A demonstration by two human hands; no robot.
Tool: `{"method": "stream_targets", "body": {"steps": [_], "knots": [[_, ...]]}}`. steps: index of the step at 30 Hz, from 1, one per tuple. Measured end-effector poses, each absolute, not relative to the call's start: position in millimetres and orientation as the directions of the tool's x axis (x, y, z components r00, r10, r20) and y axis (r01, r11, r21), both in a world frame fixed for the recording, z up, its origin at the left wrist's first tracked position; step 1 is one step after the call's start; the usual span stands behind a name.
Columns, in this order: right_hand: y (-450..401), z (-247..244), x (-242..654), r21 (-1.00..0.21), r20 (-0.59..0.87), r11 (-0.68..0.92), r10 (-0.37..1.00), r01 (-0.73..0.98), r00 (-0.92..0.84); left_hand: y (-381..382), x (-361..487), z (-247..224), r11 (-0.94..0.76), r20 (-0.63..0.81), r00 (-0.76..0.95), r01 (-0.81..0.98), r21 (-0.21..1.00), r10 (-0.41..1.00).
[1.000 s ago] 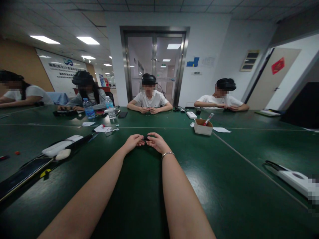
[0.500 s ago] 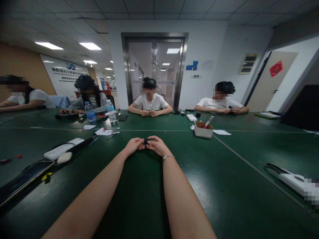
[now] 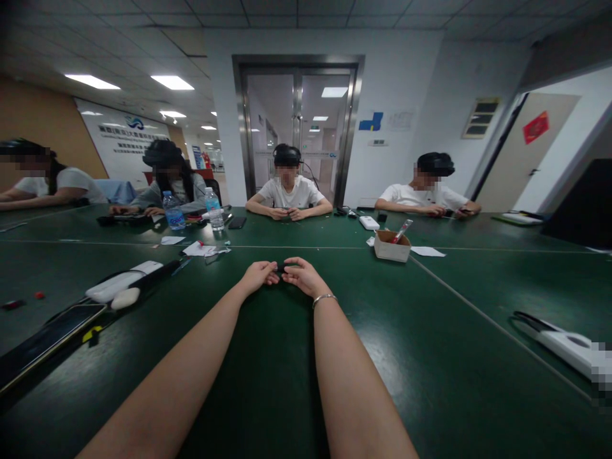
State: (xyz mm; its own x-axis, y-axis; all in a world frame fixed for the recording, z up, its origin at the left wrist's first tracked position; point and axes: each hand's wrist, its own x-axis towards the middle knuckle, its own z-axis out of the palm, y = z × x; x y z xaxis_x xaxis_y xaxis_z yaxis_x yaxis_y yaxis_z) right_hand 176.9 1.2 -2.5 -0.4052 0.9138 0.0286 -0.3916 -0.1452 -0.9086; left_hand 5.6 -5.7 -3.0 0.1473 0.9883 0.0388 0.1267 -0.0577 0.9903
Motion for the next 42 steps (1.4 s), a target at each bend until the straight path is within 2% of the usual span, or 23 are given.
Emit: {"method": "stream_targets", "body": {"steps": [23,30,37,42], "knots": [[1.1,-2.5,176.7,-0.903,0.031,-0.15,0.912,-0.403,-0.409,-6.2,9.7,0.3,-0.066,0.034,0.114,0.292,0.954,0.993],[1.0,-0.2,176.0,-0.908,0.01,-0.153,0.923,-0.391,-0.384,-5.2,6.8,-3.8,-0.098,0.068,0.142,0.219,0.971,0.988],[1.6,1.1,173.0,-0.904,-0.008,-0.154,0.938,-0.398,-0.345,-6.8,5.0,-7.2,-0.239,0.215,0.155,0.157,0.958,0.964],[1.0,2.0,172.1,-0.906,-0.019,-0.158,0.942,-0.393,-0.336,-5.6,5.6,-6.2,-0.179,0.158,0.126,0.173,0.969,0.979]]}}
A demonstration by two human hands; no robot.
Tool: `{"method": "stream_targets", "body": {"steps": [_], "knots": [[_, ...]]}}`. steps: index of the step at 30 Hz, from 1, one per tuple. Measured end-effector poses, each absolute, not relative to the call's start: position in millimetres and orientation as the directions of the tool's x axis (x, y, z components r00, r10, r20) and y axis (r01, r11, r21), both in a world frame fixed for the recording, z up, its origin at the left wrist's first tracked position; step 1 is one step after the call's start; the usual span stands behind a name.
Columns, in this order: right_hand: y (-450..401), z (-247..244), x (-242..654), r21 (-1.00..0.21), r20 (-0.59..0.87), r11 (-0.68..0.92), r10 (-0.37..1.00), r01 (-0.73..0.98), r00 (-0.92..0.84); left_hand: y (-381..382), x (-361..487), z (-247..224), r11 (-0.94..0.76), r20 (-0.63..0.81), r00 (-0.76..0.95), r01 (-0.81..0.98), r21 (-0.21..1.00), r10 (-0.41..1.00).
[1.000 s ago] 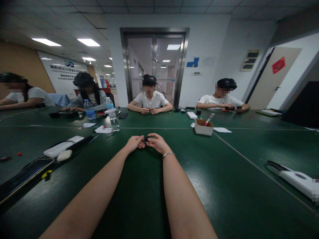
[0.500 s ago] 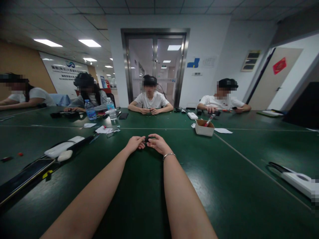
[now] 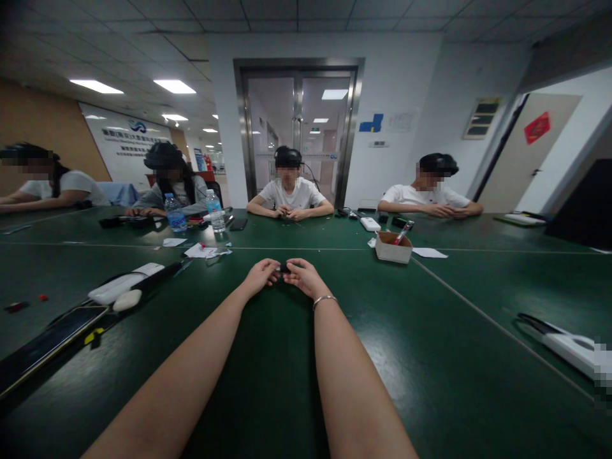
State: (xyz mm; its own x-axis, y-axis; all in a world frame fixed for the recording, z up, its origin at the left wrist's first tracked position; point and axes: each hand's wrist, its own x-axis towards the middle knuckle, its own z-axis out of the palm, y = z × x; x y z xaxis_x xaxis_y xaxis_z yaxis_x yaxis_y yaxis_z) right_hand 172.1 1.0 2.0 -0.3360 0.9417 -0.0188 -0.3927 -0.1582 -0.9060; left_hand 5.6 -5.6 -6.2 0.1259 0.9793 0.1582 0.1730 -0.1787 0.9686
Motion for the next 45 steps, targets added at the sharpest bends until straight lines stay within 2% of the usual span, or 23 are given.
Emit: {"method": "stream_targets", "body": {"steps": [5,9,45], "knots": [[1.2,2.3,171.9,-0.906,-0.024,-0.162,0.942,-0.391,-0.334,-5.0,6.6,-6.8,-0.248,0.224,0.137,0.194,0.949,0.965],[2.2,1.2,171.8,-0.91,-0.02,-0.16,0.938,-0.382,-0.345,-3.8,8.0,-9.0,-0.213,0.187,0.136,0.218,0.952,0.973],[1.5,1.8,172.2,-0.91,-0.025,-0.175,0.928,-0.377,-0.371,-6.1,6.5,-5.7,-0.251,0.226,0.131,0.227,0.941,0.965]]}}
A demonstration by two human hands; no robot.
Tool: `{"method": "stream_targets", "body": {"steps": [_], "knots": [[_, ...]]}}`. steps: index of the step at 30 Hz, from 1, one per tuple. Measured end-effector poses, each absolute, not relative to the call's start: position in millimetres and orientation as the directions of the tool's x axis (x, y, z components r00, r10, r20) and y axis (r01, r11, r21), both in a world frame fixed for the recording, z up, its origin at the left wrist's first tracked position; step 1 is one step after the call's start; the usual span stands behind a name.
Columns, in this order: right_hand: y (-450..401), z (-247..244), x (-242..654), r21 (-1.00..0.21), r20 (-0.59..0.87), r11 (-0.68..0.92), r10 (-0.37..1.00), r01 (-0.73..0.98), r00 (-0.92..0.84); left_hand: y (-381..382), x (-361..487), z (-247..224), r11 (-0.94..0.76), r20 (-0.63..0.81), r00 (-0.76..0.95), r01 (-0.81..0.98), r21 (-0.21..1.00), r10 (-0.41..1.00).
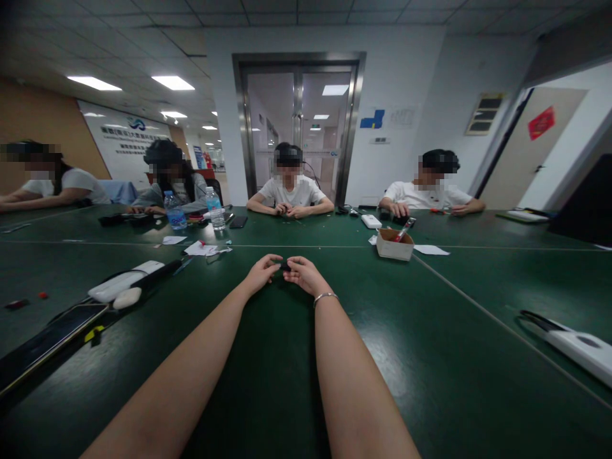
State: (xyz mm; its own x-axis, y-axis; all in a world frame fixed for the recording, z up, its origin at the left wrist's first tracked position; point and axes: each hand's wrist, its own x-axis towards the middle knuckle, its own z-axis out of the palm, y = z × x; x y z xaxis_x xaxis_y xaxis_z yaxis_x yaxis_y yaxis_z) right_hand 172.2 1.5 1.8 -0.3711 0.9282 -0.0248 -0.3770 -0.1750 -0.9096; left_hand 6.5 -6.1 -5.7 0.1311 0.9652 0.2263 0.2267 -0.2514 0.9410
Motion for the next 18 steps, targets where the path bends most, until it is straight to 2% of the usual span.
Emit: {"method": "stream_targets", "body": {"steps": [18], "knots": [[0.9,3.4,172.4,-0.915,-0.034,-0.181,0.925,-0.361,-0.379,-6.7,7.2,-3.7,-0.19,0.168,0.119,0.21,0.959,0.979]]}}
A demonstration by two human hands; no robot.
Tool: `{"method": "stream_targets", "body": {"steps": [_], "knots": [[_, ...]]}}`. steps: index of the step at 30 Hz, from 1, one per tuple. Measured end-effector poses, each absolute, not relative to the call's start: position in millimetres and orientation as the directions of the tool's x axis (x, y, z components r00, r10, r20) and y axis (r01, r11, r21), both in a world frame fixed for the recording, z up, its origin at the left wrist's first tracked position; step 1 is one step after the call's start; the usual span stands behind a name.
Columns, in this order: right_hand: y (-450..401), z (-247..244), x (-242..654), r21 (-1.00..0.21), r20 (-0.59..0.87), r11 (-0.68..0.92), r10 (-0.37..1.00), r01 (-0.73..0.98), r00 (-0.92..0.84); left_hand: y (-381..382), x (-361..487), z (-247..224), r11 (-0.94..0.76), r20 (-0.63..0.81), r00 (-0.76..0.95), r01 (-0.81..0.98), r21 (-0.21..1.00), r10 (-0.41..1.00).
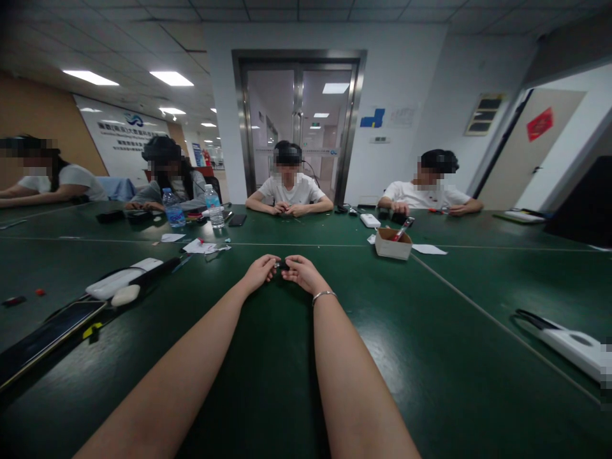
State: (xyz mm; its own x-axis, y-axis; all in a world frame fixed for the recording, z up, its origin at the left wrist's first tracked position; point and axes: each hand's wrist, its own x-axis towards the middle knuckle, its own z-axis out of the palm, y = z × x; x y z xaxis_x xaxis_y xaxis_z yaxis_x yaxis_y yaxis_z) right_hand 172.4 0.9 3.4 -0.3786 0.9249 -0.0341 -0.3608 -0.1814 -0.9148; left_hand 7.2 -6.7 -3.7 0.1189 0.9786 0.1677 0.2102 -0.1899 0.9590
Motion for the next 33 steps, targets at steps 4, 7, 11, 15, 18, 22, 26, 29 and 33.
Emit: {"method": "stream_targets", "body": {"steps": [4,7,11,15,18,22,26,29,33], "knots": [[1.4,2.3,173.2,-0.91,-0.032,-0.188,0.921,-0.369,-0.389,-5.7,8.1,-4.3,-0.181,0.163,0.103,0.196,0.964,0.981],[1.2,3.1,172.9,-0.913,-0.037,-0.192,0.918,-0.359,-0.395,-5.8,8.6,-3.8,-0.178,0.155,0.121,0.204,0.963,0.98],[0.7,4.6,172.3,-0.918,-0.045,-0.191,0.922,-0.349,-0.386,-7.3,8.3,-2.2,-0.197,0.177,0.11,0.211,0.957,0.978],[0.4,5.0,172.7,-0.926,-0.034,-0.182,0.912,-0.329,-0.409,-8.4,8.4,-0.6,-0.193,0.164,0.155,0.199,0.961,0.974],[0.2,4.6,173.2,-0.925,-0.022,-0.176,0.91,-0.338,-0.414,-7.6,8.6,-0.9,-0.191,0.164,0.147,0.194,0.962,0.975],[0.8,3.5,173.4,-0.922,-0.015,-0.174,0.908,-0.345,-0.418,-6.0,7.7,-2.2,-0.203,0.174,0.166,0.183,0.962,0.971],[1.7,3.0,173.2,-0.92,-0.018,-0.174,0.914,-0.351,-0.406,-5.8,7.4,-1.9,-0.165,0.14,0.154,0.169,0.972,0.978],[1.5,3.2,173.3,-0.916,-0.021,-0.178,0.916,-0.36,-0.401,-5.4,8.3,-2.0,-0.181,0.154,0.149,0.187,0.965,0.977],[1.0,3.0,173.3,-0.909,-0.022,-0.186,0.915,-0.373,-0.404,-3.3,8.8,-4.2,-0.169,0.141,0.153,0.191,0.967,0.978]]}}
